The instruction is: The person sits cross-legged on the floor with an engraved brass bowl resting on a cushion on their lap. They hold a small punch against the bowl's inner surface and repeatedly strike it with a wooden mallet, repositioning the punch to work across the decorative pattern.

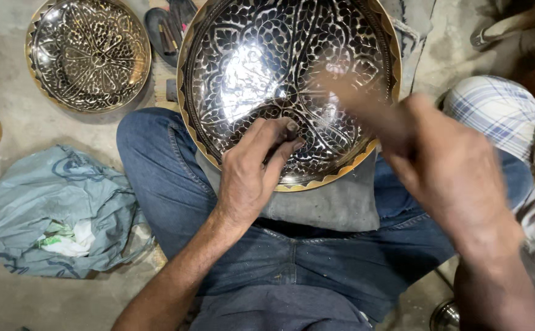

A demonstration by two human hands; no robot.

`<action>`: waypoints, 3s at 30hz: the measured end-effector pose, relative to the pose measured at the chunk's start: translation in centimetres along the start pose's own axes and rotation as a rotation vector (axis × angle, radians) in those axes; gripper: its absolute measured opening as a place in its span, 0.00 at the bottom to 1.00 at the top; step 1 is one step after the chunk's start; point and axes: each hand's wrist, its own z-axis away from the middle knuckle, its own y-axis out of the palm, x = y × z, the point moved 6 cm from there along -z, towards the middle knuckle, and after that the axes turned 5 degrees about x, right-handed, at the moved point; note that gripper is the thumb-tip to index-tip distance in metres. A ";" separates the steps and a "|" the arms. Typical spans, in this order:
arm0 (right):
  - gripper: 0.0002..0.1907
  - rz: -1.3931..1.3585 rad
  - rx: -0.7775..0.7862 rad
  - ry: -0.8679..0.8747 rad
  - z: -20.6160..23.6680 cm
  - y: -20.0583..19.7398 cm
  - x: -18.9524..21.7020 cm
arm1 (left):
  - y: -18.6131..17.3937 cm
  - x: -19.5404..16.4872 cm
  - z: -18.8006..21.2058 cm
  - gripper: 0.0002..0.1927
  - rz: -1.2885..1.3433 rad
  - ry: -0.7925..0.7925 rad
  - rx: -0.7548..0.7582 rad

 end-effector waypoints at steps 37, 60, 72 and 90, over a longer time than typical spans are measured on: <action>0.20 -0.062 -0.031 0.014 1.5 -0.3 1.2 | -0.4 -0.7 -0.1 0.17 -0.090 0.007 -0.004; 0.21 0.108 -0.044 -0.100 1.4 0.0 1.7 | -0.8 -1.4 -0.5 0.18 -0.057 -0.011 0.003; 0.20 -0.021 0.028 0.059 1.5 0.6 0.7 | -0.9 -1.1 -0.3 0.17 -0.054 -0.028 0.002; 0.20 -0.423 -0.150 0.116 1.8 -0.6 0.5 | -1.1 -1.5 -0.6 0.17 -0.018 -0.086 0.013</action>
